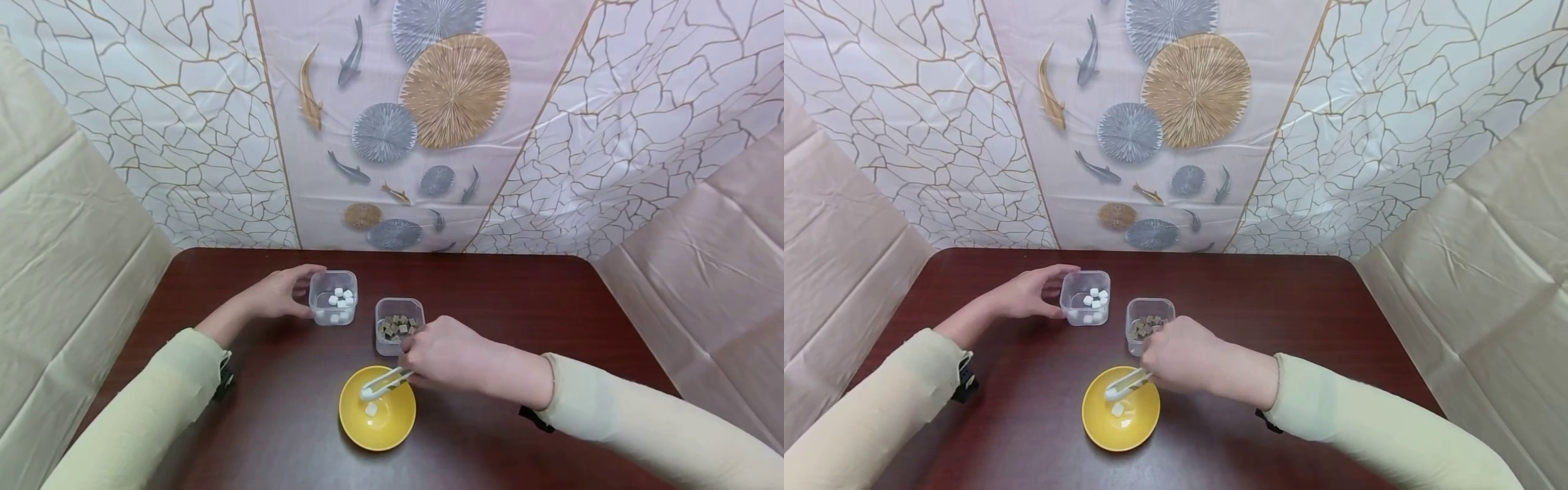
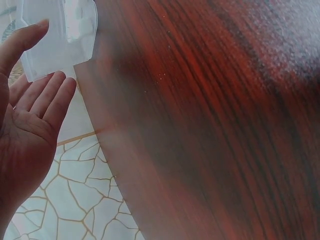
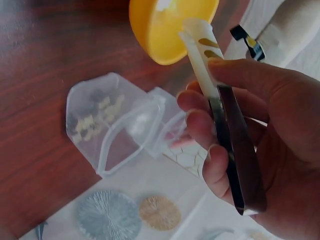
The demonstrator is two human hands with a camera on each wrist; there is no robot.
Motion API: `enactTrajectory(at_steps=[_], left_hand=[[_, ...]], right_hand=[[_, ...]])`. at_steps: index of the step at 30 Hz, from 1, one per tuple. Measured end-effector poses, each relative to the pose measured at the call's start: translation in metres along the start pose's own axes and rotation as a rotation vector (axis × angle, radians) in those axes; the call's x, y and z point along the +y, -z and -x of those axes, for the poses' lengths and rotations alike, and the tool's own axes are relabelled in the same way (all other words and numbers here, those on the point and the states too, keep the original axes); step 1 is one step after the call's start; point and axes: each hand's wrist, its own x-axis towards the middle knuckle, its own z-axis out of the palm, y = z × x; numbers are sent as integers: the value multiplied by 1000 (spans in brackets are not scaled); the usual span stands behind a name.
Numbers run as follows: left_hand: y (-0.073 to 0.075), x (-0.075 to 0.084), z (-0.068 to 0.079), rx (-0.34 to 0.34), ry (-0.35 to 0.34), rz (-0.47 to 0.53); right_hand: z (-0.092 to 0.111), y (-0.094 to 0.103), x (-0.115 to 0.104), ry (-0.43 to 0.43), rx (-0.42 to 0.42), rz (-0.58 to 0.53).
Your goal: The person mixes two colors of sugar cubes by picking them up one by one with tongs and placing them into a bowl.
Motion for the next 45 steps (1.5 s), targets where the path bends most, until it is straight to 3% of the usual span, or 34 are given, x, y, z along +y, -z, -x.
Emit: enactTrajectory(at_steps=[9, 14, 20, 25, 30, 38, 45], left_hand=[[2, -2, 0, -1, 7, 3], [3, -1, 0, 0, 9, 9], [3, -1, 0, 4, 9, 5], [1, -3, 1, 6, 11, 6], [0, -6, 2, 8, 19, 8], [0, -6, 1, 2, 14, 11], [0, -3, 0, -1, 25, 9]], right_hand=[[-7, -12, -12, -8, 28, 110], [-6, -9, -14, -18, 35, 133], [-3, 6, -8, -30, 17, 81], [-7, 17, 12, -63, 59, 19], [-24, 25, 37, -116, 80, -60], [-65, 21, 67, -188, -47, -111], [-100, 13, 80, -202, -102, -113]])
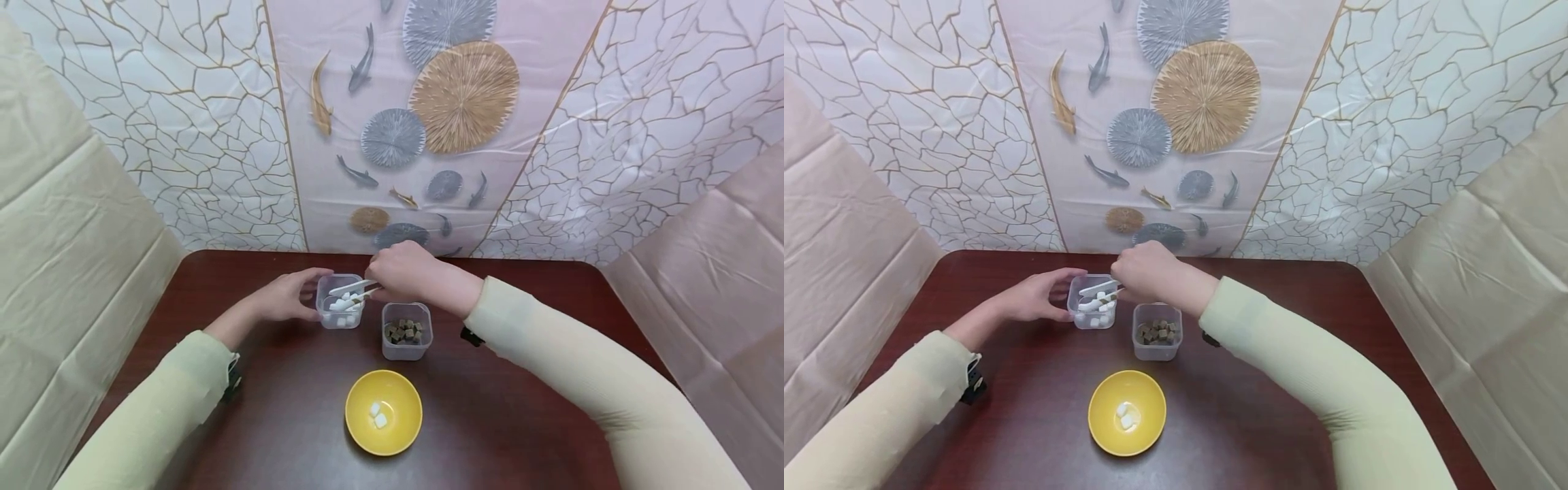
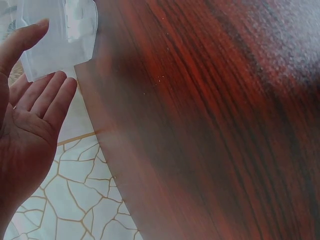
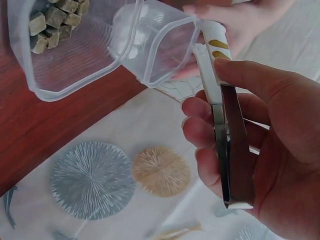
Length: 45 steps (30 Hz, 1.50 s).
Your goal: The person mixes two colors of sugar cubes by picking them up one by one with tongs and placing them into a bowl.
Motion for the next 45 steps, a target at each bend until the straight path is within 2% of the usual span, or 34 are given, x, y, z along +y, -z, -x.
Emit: enactTrajectory(at_steps=[9, 19, 25, 45], left_hand=[[-1, 0, -1, -9, -22, -3], [-1, 2, -1, -11, -23, -17], [-1, 2, 0, -11, -36, -13], [2, 1, 2, 0, -39, -30]], right_hand=[[-31, -4, -1, -50, -130, 15], [-52, -15, 0, -86, -224, 33], [-61, -17, -5, -82, -250, 51], [-80, -16, -18, -93, -316, 2]])
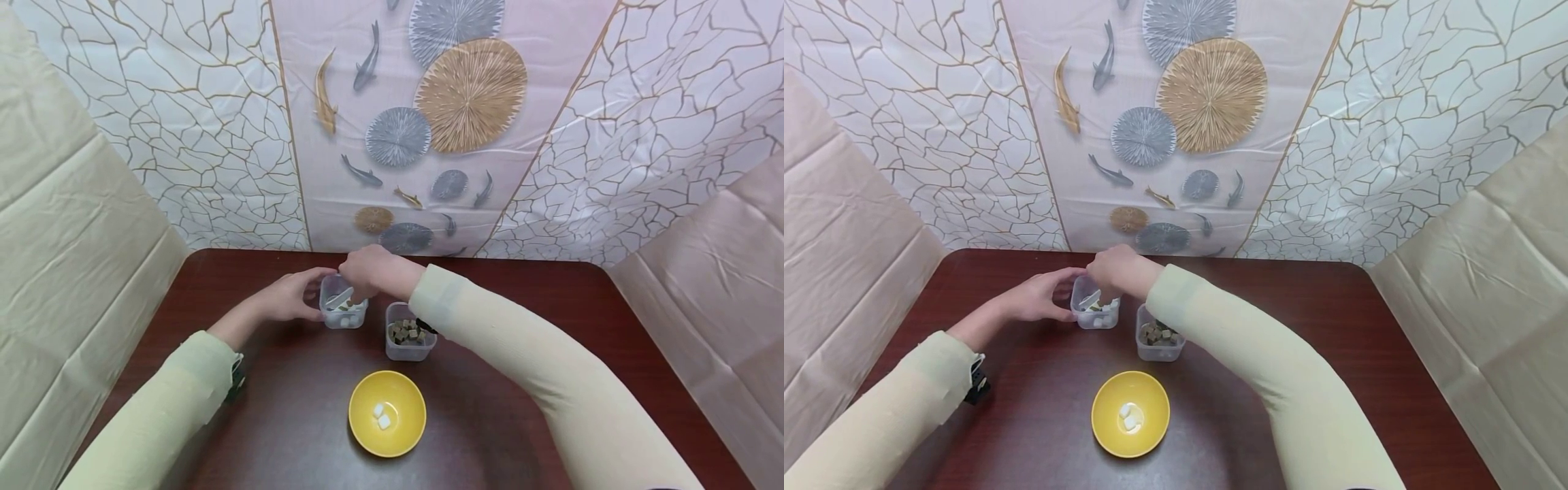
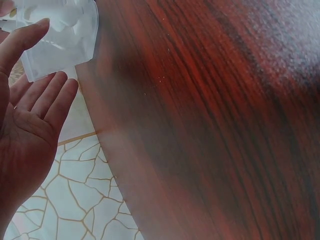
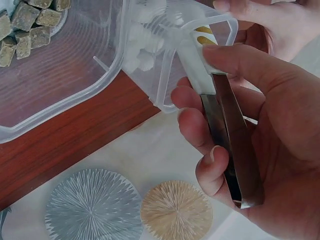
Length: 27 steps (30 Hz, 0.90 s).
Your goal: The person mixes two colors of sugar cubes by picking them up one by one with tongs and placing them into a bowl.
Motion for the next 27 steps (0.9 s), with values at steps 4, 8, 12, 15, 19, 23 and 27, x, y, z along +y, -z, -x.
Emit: enactTrajectory(at_steps=[4, 8, 12, 15, 19, 23, 27], left_hand=[[0, 1, 0, 0, 1, -15], [0, 1, 0, -2, 9, -20], [0, 0, -1, -2, 18, -24], [-1, 0, -1, -2, 22, -29], [0, 1, -1, -2, 25, -37], [0, 1, 0, -2, 22, -49], [1, 1, -1, -4, 16, -52]], right_hand=[[-1, 0, -3, 0, -8, 11], [-2, 1, -6, -15, -11, 7], [-3, 4, -10, -29, -15, 22], [-4, 5, -12, -36, -13, 47], [-5, 5, -14, -44, -15, 58], [-6, 7, -16, -50, -23, 55], [-7, 8, -18, -53, -29, 61]])
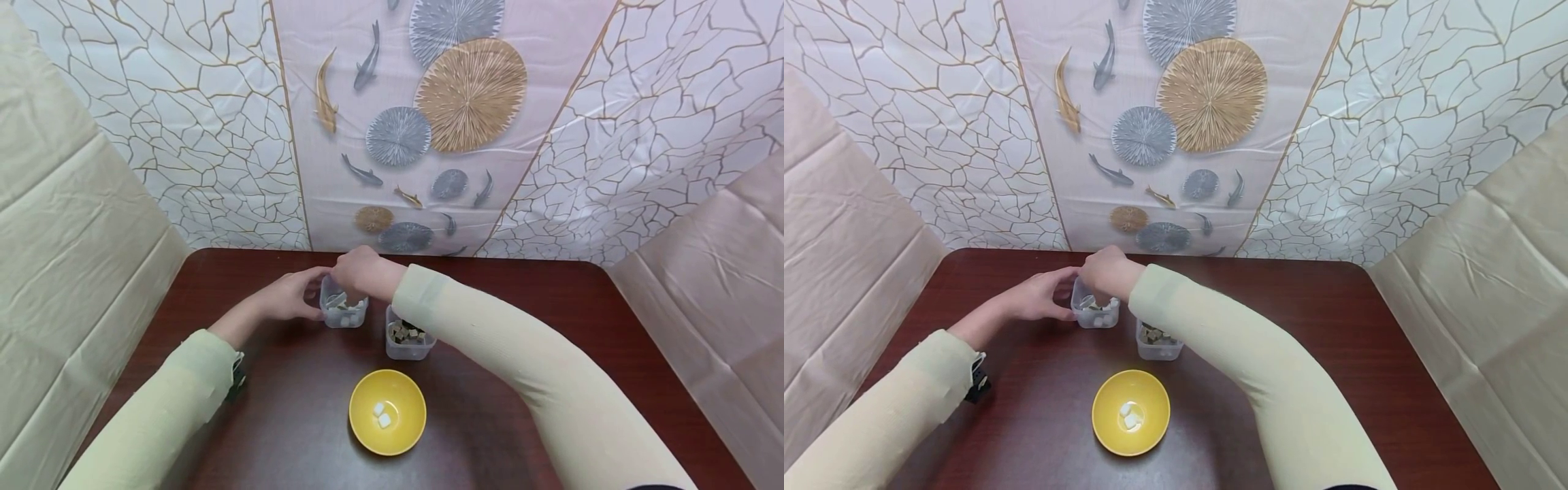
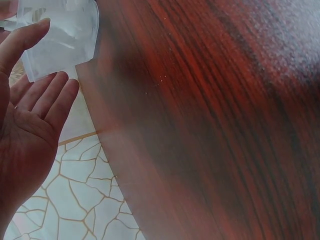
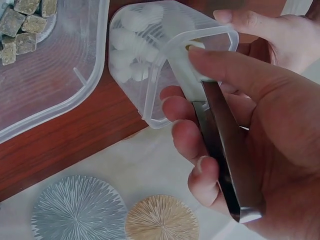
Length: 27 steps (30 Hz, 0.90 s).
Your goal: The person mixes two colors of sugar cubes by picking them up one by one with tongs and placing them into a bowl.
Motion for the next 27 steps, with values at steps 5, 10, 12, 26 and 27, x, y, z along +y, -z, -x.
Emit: enactTrajectory(at_steps=[5, 10, 12, 26, 27], left_hand=[[0, 0, 0, -1, -2, 8], [0, 0, 0, -1, -12, 21], [0, -1, 1, -1, -19, 31], [-2, 3, 1, -5, 22, 54], [-2, 3, 1, -5, 24, 55]], right_hand=[[1, 0, 0, 2, 2, 16], [5, 0, 5, 4, 6, 22], [8, 0, 9, 6, 1, 17], [33, -5, 57, 123, 15, -260], [36, -6, 61, 144, 15, -294]])
